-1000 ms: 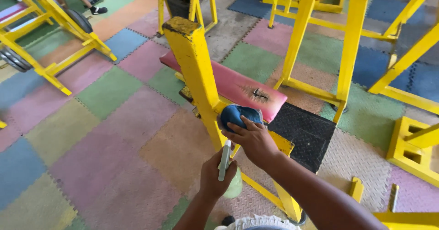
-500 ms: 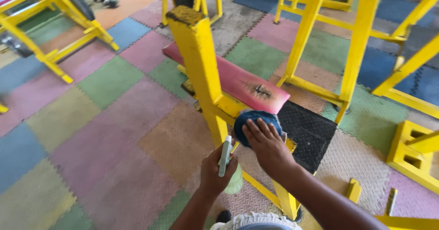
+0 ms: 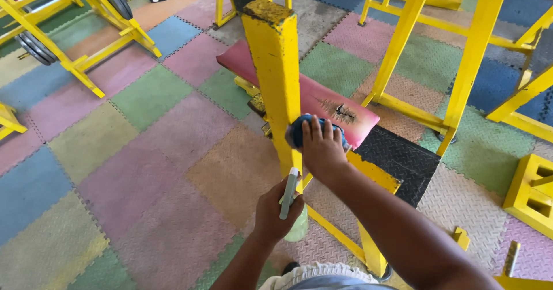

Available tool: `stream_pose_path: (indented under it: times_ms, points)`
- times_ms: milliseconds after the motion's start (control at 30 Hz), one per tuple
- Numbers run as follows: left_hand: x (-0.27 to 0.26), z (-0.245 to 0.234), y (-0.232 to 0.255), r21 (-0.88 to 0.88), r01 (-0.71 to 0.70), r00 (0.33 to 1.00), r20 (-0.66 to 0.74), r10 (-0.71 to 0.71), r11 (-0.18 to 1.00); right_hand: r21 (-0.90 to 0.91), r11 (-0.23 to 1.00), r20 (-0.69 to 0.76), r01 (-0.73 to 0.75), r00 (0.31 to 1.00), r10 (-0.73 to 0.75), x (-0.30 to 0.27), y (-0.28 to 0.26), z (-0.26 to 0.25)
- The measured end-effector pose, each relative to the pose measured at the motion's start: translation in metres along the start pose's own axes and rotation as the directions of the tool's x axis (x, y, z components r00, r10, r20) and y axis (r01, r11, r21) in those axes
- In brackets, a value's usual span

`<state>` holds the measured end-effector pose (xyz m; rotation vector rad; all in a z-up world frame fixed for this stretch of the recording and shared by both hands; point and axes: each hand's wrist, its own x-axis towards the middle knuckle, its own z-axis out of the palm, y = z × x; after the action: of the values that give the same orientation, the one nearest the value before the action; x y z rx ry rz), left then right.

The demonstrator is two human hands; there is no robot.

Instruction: Cleaning and wiping down yellow gym machine frames and a red weight bench using a spray bottle and cloth.

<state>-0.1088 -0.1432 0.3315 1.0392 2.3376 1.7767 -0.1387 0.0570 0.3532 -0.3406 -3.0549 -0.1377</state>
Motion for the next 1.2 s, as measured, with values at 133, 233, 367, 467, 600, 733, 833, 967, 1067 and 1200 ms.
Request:
stream_pose_path:
  times_ms: [133, 233, 367, 467, 600, 733, 833, 967, 1067, 1200]
  points:
    - [0.004, -0.015, -0.008, 0.019, 0.016, 0.999, 0.029, -0.016, 1.000, 0.114, 0.987, 0.137, -0.117, 0.985, 0.101, 0.028, 0.003, -0.010]
    - [0.003, -0.024, -0.015, 0.028, -0.005, 0.998, 0.058, 0.003, 1.000, 0.363, 0.910, 0.150, -0.200, 0.977, 0.154, 0.030, 0.008, -0.011]
    - [0.002, -0.037, -0.017, 0.045, -0.033, 0.995, 0.098, 0.029, 0.998, 0.421, 0.852, 0.157, -0.310, 0.950, 0.268, 0.031, 0.004, -0.004]
    - [0.003, -0.043, -0.021, 0.029, -0.029, 0.992, 0.128, 0.025, 0.999, 0.383, 0.890, 0.004, -0.246, 0.964, 0.265, 0.025, 0.002, 0.004]
    - [-0.001, -0.046, -0.039, 0.028, -0.107, 0.984, 0.146, 0.102, 0.994, 0.341, 0.928, -0.078, -0.148, 0.980, 0.185, 0.012, 0.001, 0.000]
    - [0.004, -0.046, -0.030, -0.010, -0.128, 0.978, 0.165, 0.128, 0.992, 0.207, 0.972, -0.095, -0.115, 0.986, 0.137, -0.010, -0.008, -0.008]
    - [0.013, -0.040, -0.027, -0.041, -0.081, 0.983, 0.162, 0.087, 0.996, 0.156, 0.986, -0.136, -0.055, 0.988, 0.077, -0.022, -0.006, -0.013]
    - [0.020, -0.032, -0.024, -0.074, -0.044, 0.991, 0.122, 0.053, 0.996, 0.161, 0.985, -0.168, 0.056, 0.985, -0.028, -0.030, 0.004, -0.009]
    - [0.036, -0.029, -0.016, -0.099, -0.022, 0.995, 0.097, 0.031, 0.995, 0.128, 0.987, -0.132, 0.097, 0.988, -0.080, -0.031, 0.010, -0.013]
    - [0.049, -0.031, -0.005, -0.056, -0.059, 0.994, 0.084, 0.064, 0.997, 0.076, 0.992, -0.108, 0.102, 0.990, -0.093, -0.034, 0.005, -0.021]
